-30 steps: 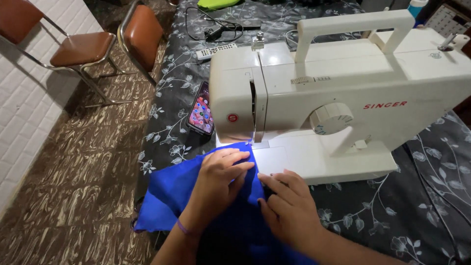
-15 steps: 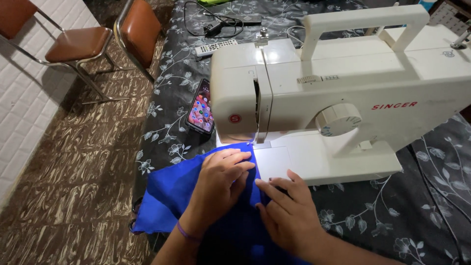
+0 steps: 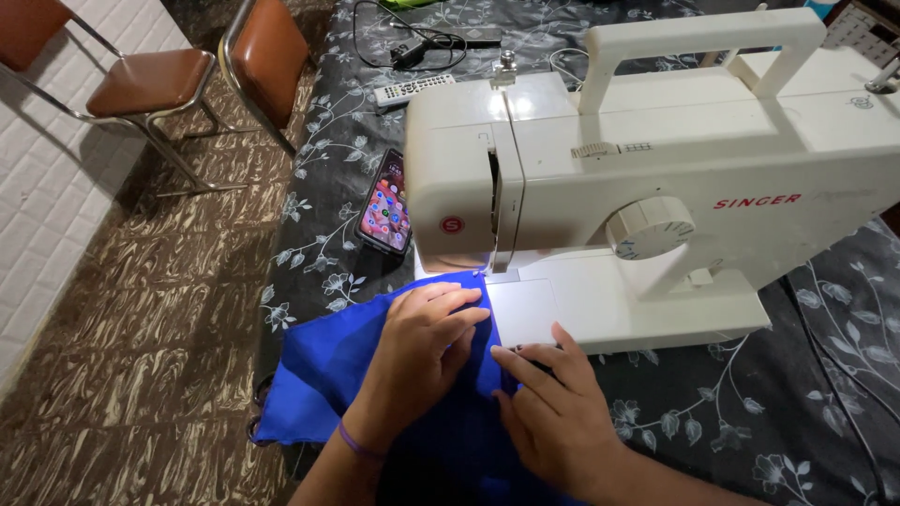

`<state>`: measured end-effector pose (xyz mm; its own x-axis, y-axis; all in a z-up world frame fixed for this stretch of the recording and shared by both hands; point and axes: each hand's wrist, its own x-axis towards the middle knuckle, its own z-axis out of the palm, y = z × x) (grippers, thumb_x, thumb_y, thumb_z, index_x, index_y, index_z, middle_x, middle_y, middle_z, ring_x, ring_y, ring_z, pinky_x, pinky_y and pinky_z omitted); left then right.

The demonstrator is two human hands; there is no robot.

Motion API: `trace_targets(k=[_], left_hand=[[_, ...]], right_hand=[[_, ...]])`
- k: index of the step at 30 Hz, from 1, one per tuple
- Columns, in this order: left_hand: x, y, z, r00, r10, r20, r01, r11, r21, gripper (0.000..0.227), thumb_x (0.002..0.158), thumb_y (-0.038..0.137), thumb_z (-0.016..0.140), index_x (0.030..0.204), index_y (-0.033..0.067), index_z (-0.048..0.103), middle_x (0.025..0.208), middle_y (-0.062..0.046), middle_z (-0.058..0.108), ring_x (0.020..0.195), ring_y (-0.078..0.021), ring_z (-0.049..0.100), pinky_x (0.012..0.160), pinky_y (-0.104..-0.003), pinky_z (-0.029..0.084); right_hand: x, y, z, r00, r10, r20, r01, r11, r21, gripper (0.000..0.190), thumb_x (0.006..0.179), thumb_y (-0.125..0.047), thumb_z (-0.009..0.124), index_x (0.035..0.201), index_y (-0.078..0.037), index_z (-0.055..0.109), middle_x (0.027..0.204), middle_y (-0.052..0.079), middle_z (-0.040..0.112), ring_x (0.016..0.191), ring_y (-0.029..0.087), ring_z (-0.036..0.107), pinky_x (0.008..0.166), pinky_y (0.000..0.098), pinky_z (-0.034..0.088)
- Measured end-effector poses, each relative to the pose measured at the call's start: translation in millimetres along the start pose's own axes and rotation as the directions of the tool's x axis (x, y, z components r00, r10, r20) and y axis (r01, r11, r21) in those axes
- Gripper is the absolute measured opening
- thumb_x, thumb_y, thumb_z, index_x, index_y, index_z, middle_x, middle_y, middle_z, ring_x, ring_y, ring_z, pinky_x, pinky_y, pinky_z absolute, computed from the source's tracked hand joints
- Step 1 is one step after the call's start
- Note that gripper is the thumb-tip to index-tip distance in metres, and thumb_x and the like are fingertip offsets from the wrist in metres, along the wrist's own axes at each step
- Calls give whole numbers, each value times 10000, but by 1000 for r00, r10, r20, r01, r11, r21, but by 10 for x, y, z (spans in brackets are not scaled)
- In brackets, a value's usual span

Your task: Guiding blue fabric through a sewing machine to create a seam and adjusting the machine settings.

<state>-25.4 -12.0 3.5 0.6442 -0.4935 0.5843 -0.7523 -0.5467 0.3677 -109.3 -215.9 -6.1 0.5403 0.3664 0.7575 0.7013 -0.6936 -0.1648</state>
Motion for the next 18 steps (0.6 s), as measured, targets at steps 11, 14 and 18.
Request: trace_targets(k=[11, 14, 18], left_hand=[[16, -1, -13, 1000, 27, -11, -27, 1000, -5, 244, 993, 138, 607, 1178, 166, 764, 1306, -70, 778, 1225, -355, 683, 1029, -512, 474], [36, 16, -40, 999, 44, 7, -44, 999, 2, 287, 967, 122, 596, 1212, 155, 742, 1307, -71, 758, 1210, -352, 678, 1015, -515, 478], [-7, -9, -15, 996, 85, -20, -85, 996, 17, 374, 914, 67, 620, 1253, 180, 727, 1333, -79, 724, 1228, -350, 668, 1015, -526, 482]], right_hand=[[7, 3, -9, 1000, -16, 19, 16, 1000, 3, 225, 976, -116, 713, 777, -66, 620, 1262, 101, 771, 1058, 310, 683, 1165, 682, 418], [5, -3, -16, 1000, -15, 26, 14, 1000, 6, 222, 980, -114, 704, 779, -71, 620, 1259, 107, 771, 1069, 306, 690, 1166, 689, 413], [-7, -6, -20, 999, -7, 35, 7, 1000, 20, 210, 970, -105, 720, 785, -70, 627, 1229, 108, 777, 1071, 303, 691, 1161, 708, 414]])
